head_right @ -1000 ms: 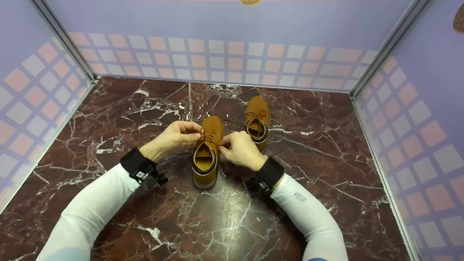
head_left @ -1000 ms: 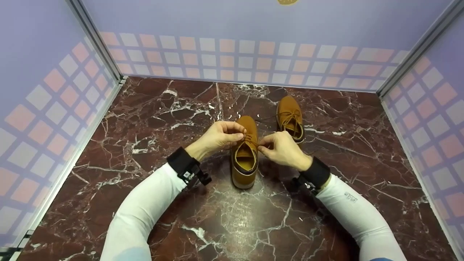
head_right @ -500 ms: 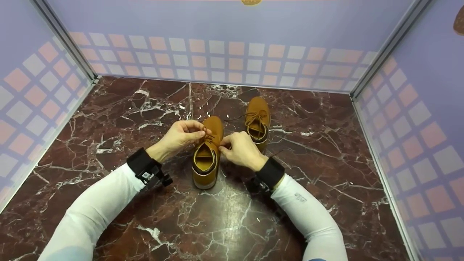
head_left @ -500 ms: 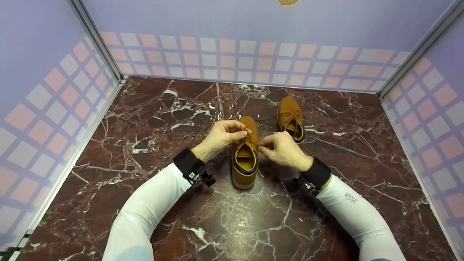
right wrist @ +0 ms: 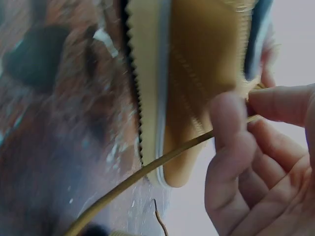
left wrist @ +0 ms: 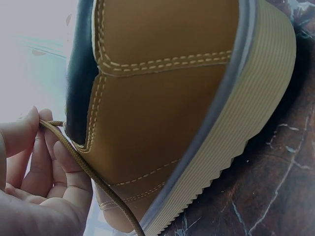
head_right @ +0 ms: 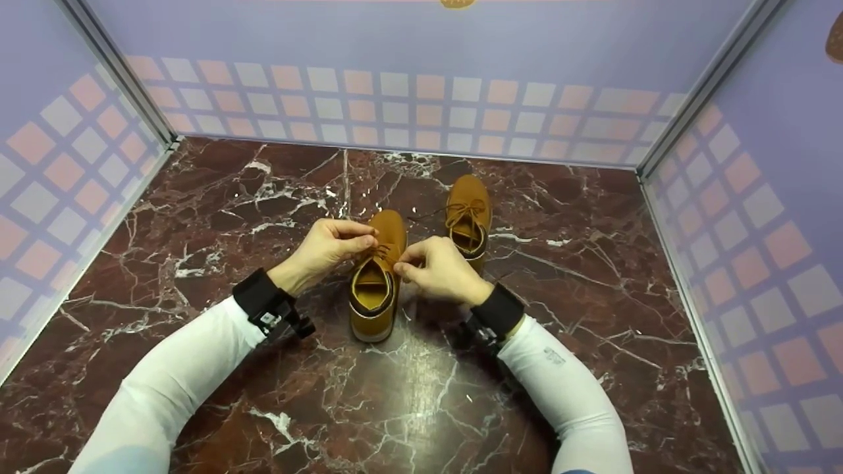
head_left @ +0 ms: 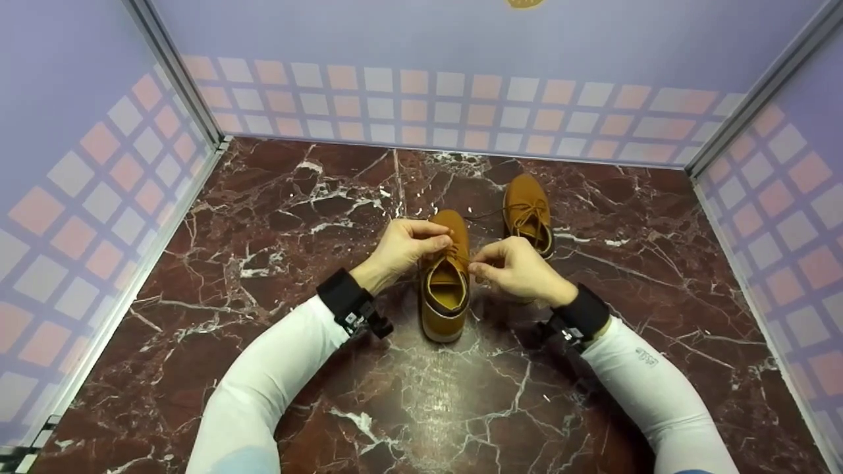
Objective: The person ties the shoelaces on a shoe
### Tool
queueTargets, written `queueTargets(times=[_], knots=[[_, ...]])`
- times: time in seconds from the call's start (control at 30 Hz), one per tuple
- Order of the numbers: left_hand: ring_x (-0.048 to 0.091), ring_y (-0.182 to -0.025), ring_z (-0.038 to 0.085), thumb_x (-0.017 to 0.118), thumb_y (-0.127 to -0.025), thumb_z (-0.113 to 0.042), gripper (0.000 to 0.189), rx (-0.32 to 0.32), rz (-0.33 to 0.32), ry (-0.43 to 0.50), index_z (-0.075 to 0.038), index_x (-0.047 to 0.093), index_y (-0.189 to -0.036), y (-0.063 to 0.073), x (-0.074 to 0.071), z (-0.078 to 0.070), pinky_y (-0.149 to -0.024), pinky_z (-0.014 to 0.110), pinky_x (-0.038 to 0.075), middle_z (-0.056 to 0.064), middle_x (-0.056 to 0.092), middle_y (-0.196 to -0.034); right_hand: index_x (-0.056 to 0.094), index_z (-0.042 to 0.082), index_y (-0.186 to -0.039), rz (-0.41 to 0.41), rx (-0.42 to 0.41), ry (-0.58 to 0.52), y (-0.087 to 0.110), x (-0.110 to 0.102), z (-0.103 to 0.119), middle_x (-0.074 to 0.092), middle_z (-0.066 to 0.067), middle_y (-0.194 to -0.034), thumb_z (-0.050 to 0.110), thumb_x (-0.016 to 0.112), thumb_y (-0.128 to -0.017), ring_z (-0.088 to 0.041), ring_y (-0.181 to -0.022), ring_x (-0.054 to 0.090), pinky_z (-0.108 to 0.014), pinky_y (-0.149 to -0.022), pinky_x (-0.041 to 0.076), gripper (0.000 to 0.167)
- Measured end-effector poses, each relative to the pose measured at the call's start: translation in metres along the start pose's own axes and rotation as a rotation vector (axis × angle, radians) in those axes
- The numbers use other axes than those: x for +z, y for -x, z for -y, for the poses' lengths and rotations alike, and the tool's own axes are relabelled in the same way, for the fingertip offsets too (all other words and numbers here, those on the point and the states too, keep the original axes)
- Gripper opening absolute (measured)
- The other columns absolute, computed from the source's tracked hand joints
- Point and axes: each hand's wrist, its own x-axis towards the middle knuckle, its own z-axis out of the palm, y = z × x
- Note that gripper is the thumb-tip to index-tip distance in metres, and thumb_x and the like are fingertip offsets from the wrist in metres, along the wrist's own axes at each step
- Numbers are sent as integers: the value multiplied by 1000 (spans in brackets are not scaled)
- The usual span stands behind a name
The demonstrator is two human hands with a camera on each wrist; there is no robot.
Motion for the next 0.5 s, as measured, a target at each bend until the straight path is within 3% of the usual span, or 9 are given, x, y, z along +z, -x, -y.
queueTargets(times=[0.13, 0.27, 0.4, 0.5], knots=[[79, -79, 6, 81, -100, -1, 26, 10, -17, 2, 9, 80, -124, 0, 0, 0, -71, 19, 63, -1, 88, -97, 84, -2, -97, 50, 57, -226, 1, -9, 4, 78, -19, -74, 16, 74, -108, -4, -47, 56, -19, -46, 46, 23], [75, -74, 5, 81, -100, 0, 23, 19, -23, 0, 7, 81, -122, 0, -1, 0, -68, 18, 60, -5, 87, -93, 78, -14, -101, 46, 69, -397, 2, -19, 11, 76, -4, -67, 9, 68, -109, -3, -45, 58, -19, -43, 49, 27], [72, -71, 4, 80, -100, 1, 22, 29, -7, 10, 7, 81, -121, 0, -1, 0, -67, 18, 59, -10, 86, -90, 75, -20, -104, -14, 19, -458, 2, -33, 16, 77, 7, -69, 2, 65, -108, -2, -47, 61, -18, -45, 50, 24], [71, -70, 4, 80, -100, 2, 21, 37, -1, 14, 7, 82, -121, 1, -1, -1, -66, 18, 58, -10, 85, -89, 76, -19, -108, -76, 7, -419, 0, -40, 20, 79, 8, -73, 2, 67, -107, -2, -51, 64, -17, -47, 51, 23]])
